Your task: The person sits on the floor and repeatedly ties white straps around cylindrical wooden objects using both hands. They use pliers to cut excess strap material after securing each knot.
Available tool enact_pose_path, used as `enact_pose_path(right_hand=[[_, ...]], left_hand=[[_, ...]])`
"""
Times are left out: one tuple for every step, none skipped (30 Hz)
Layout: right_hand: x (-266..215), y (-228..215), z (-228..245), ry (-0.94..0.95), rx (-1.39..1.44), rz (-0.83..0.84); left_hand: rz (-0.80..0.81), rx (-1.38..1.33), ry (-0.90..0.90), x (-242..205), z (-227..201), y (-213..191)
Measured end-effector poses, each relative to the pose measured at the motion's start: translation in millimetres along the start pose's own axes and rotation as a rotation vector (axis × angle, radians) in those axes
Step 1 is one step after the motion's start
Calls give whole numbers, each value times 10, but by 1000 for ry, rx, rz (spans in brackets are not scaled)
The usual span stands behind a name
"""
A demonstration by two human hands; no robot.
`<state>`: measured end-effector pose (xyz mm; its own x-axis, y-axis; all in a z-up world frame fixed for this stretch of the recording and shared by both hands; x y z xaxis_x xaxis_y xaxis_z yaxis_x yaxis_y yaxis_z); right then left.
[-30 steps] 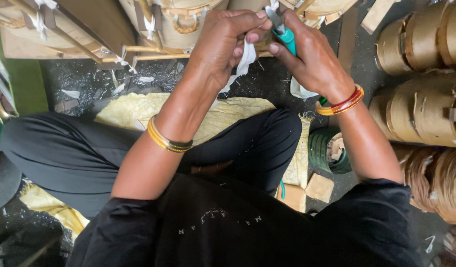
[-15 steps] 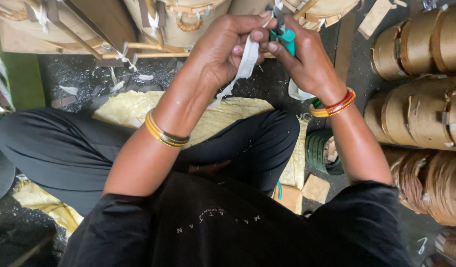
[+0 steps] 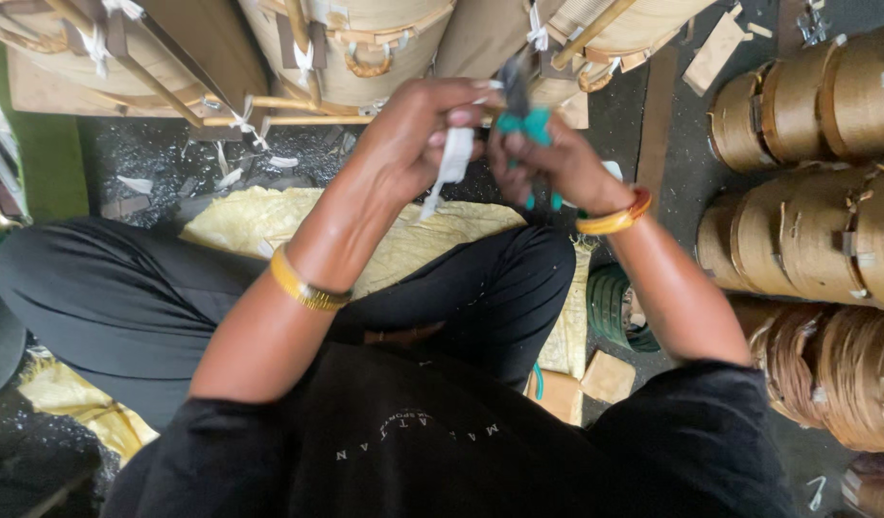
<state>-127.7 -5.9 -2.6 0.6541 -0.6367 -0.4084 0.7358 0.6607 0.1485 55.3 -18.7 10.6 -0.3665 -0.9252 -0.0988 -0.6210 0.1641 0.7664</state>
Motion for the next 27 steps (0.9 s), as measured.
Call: enact_pose_path(right_hand=[[-24,73,-90,49,-200,-51],[-70,176,-199,97,-398,-105],[-132,304,-341,180,-760,-154],[-208,447,-501,263,-1119,-203],[-284,587,-690,387,-1093,-103],[-383,747,-893,513,-1052,6],[-445,882,-996,438,-1057,50],[-497,974,-1061,365,-1062,86],[-531,1043,-1102,291,-1067,122],[-535,1046,-1060,162,-967,-29],[-536,1040,-1000,35,-864,-179],[-502,1004,-918,-97,-760,-330],[-446,1008,-875,-165,-458,-328],[-384,1010,-844,-237,-162,-319],[-315,1019,-834,-309,133,-302],[-211,1044,-868,-271,160,-352],[-105,1063,-929,-231,187,-400],[-18,1084,-1029,-186,216,-448],[56,1072,-1127,-232,328,-482],[113,1000,-1228,-279,435,-516],[159,895,-1339,-326,542,-548],[182,780,-1473,-319,541,-651],[191,642,-1596,-310,539,-753],[219,472,-1681,-305,534,-851],[260,303,-1749,-302,586,-916],[296,145,-1806,-291,638,-976],[350,2,-1843,-278,689,-1037]], left_hand=[[-65,80,46,-101,-45,-94],[-127,161,90,-225,-99,-208],[-189,242,134,-344,-145,-320],[-214,275,153,-461,-167,-410],[-239,308,173,-567,-169,-490],[-267,341,181,-691,-135,-561],[-241,388,161,-806,-81,-603],[-209,434,140,-891,-17,-617],[-177,480,120,-961,51,-620],[-125,417,103,-1022,140,-597],[-75,353,85,-1074,244,-558],[-23,292,73,-1090,319,-528],[25,339,111,-1091,362,-512],[77,382,155,-1068,406,-501],[129,425,199,-1047,433,-504],[95,546,255,-1009,414,-564],[61,667,312,-951,369,-638],[26,785,367,-914,315,-723],[-28,801,375,-897,260,-825],[-83,812,388,-860,201,-915],[-137,823,402,-826,126,-1009],[-108,1238,300,-826,89,-1085],[-71,1648,183,-830,74,-1148],[-35,2055,53,-805,58,-1193],[24,2096,118,-753,71,-1174],[79,2132,175,-706,136,-1134],[134,2166,234,-650,211,-1081]])
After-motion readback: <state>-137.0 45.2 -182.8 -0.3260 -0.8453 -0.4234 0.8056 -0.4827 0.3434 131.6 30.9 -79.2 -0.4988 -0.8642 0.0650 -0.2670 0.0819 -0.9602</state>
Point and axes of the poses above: each hand's wrist, its own x-axis towards the middle knuckle, its own y-axis out of the palm, z = x × y, the point moved 4 cm from there along x, towards the middle knuckle, and after that the axes turned 13 degrees about y, right-handed, at the moved point
